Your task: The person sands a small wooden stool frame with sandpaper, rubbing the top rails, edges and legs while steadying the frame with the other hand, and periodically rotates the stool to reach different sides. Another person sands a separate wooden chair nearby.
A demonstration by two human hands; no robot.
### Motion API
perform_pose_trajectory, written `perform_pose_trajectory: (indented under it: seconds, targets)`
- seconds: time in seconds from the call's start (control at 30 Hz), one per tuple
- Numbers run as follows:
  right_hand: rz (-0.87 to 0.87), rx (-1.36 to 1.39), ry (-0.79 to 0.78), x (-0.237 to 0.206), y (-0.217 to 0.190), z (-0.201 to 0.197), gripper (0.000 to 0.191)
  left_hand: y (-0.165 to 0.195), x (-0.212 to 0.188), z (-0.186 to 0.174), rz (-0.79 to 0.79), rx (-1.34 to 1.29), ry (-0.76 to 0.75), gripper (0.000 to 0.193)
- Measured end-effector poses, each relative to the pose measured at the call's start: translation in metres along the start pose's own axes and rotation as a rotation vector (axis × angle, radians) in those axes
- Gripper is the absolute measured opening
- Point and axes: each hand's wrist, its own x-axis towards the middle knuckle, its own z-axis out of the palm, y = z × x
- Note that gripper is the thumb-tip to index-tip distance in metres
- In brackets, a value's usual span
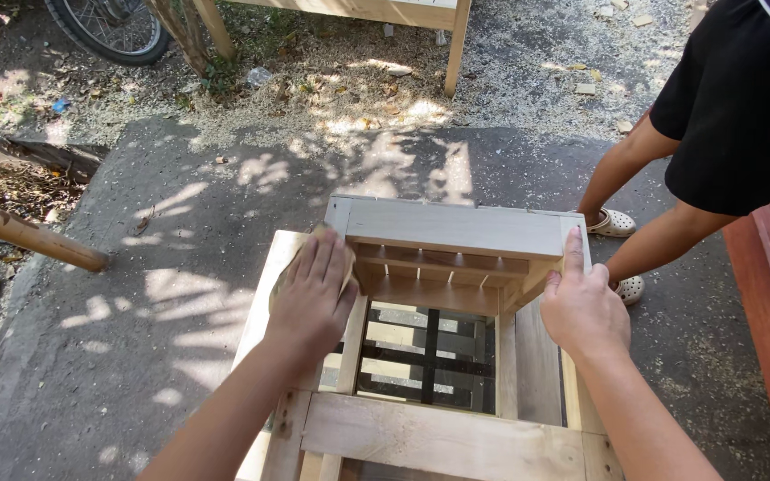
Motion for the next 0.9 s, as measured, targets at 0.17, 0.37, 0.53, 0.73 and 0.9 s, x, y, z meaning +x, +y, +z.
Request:
perform_pose_trajectory:
  seconds: [0.17,0.37,0.53,0.73,0.9]
  targets:
    - [0.01,0.006,0.003,0.002,0.0,0.0,0.073,-0.005,0.113,-0.01,-0.115,-0.052,-0.043,0.072]
    - [-0.016,0.001,0.044,0.008,0.002,-0.002,0.071,0.004,0.076,-0.009,-0.008,-0.013,0.015,0.071]
    - [-0.037,-0.011,0.049,0.011,0.002,-0.003,0.071,0.014,-0.055,-0.01,0.129,0.0,0.05,0.07]
    - [-0.008,-0.013,0.034,0.009,0.0,-0.002,0.072,0.004,-0.026,0.002,0.101,-0.016,0.047,0.07]
    - [-0.002,0.008,0.02,0.004,-0.002,-0.004,0.071,-0.007,0.098,-0.003,-0.041,-0.055,0.032,0.07]
